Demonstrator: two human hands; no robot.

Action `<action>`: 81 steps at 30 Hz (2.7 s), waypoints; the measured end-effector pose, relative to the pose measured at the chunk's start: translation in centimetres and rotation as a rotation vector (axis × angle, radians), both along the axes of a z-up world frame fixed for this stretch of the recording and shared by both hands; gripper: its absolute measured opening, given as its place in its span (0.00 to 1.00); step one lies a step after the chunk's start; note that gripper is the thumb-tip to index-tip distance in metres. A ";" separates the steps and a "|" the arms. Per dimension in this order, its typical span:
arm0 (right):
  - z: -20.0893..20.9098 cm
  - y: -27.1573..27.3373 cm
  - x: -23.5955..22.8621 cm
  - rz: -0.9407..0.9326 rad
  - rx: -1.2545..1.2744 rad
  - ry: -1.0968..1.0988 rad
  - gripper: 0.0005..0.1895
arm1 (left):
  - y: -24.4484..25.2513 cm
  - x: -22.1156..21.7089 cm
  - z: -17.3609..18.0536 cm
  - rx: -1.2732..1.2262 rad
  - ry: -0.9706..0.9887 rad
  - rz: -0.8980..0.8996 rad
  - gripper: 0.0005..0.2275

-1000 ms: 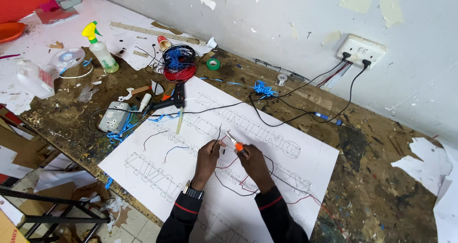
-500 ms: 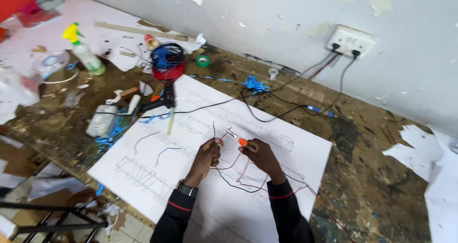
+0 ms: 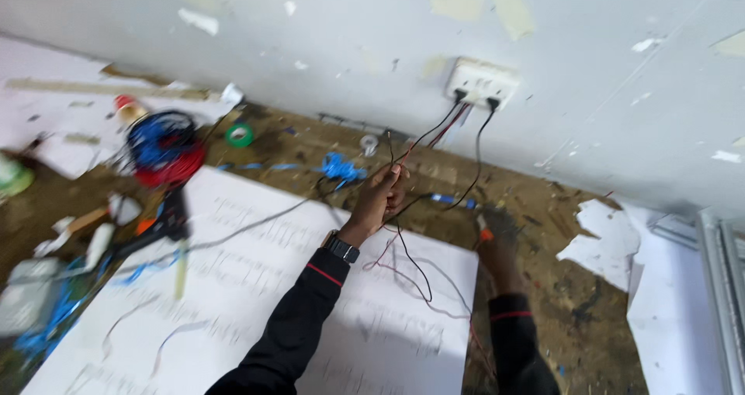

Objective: The person uses pliers to strip the insulation from the ends of several wires. They then plug a soldering iron into a wall socket and use it to solder the exposed wire ends together. The person continues to strip and prepare additional wires on a cluttered workbench.

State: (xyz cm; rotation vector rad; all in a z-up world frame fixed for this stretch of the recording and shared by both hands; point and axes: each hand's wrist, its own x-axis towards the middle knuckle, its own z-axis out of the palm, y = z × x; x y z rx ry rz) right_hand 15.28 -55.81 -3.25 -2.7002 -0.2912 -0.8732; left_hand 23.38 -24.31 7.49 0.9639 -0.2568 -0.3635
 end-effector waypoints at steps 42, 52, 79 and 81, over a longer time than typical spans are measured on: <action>12.5 -3.1 21.0 -0.111 1.226 0.330 0.21 | -22.5 12.6 -2.0 0.221 -0.468 0.427 0.14; 12.9 -5.6 17.5 -0.139 1.299 0.227 0.20 | -24.7 13.9 -4.5 0.121 -0.318 0.285 0.14; 12.9 -2.7 15.8 -0.197 1.213 0.109 0.23 | -27.3 14.5 -2.0 -0.175 -0.063 0.138 0.14; 12.7 -1.6 15.4 -0.254 1.065 0.117 0.23 | -27.1 14.6 -2.0 -0.124 -0.083 0.138 0.15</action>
